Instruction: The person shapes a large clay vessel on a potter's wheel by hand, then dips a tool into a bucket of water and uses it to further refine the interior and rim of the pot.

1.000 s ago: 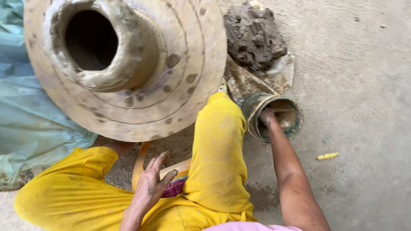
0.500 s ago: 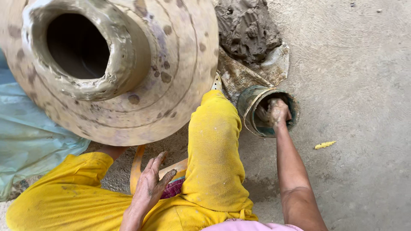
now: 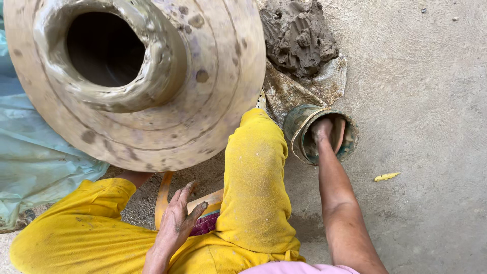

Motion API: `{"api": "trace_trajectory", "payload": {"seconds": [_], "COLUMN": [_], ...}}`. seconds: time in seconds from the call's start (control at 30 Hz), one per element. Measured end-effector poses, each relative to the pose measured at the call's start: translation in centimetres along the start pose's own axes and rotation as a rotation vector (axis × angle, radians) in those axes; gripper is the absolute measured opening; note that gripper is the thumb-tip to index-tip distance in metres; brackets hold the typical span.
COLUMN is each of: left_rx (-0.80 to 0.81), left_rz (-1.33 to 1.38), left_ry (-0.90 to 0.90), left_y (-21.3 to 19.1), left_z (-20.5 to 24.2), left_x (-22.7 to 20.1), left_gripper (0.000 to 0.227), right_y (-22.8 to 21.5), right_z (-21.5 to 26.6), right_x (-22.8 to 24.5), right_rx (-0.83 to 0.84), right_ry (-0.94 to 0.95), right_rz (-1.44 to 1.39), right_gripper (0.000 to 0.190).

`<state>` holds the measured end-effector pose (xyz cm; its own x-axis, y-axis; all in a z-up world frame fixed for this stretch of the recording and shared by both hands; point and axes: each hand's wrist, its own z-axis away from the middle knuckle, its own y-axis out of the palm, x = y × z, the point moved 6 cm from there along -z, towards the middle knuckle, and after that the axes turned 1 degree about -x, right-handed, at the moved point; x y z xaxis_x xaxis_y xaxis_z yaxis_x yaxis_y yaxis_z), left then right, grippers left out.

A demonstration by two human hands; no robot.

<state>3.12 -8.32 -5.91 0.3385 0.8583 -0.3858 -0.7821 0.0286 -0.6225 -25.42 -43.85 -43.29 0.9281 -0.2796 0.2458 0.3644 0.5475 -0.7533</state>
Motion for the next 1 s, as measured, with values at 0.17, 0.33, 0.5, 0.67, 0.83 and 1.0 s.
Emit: {"api": "trace_trajectory", "payload": {"seconds": [0.17,0.33,0.5,0.67,0.83,1.0], "left_rx": [-0.002,0.034,-0.009,0.024,0.028,0.011], "left_rz": [0.002,-0.072,-0.079,-0.078,-0.091,-0.082], "left_ry": [0.021,0.009,0.076,0.027,0.043,0.116], "left_y": [0.3,1.2,1.3,1.4,1.5,1.8], "left_z": [-0.1,0.3,0.1,0.1,-0.2,0.4], "left_x": [-0.4,0.3,0.4,0.9,1.0,1.0], "left_gripper": [0.069,0.073,0.074,0.075,0.074,0.074], "right_y": [1.7,0.9,0.6,0.1,-0.3,0.7], "right_z": [0.4,0.5,0.8,1.4,1.1,2.0], "right_x": [-0.8,-0.9,-0.1,0.8,1.3,0.0], "right_rx": [0.16,0.023,0.134,0.08,-0.02,0.104], "right_ry": [-0.065,-0.055,-0.142,-0.114,-0.072,-0.205], "right_rz": [0.061,0.065,0.066,0.074,0.094,0.106], "right_gripper": [0.018,0.015,0.013,0.011,0.01,0.01]}}
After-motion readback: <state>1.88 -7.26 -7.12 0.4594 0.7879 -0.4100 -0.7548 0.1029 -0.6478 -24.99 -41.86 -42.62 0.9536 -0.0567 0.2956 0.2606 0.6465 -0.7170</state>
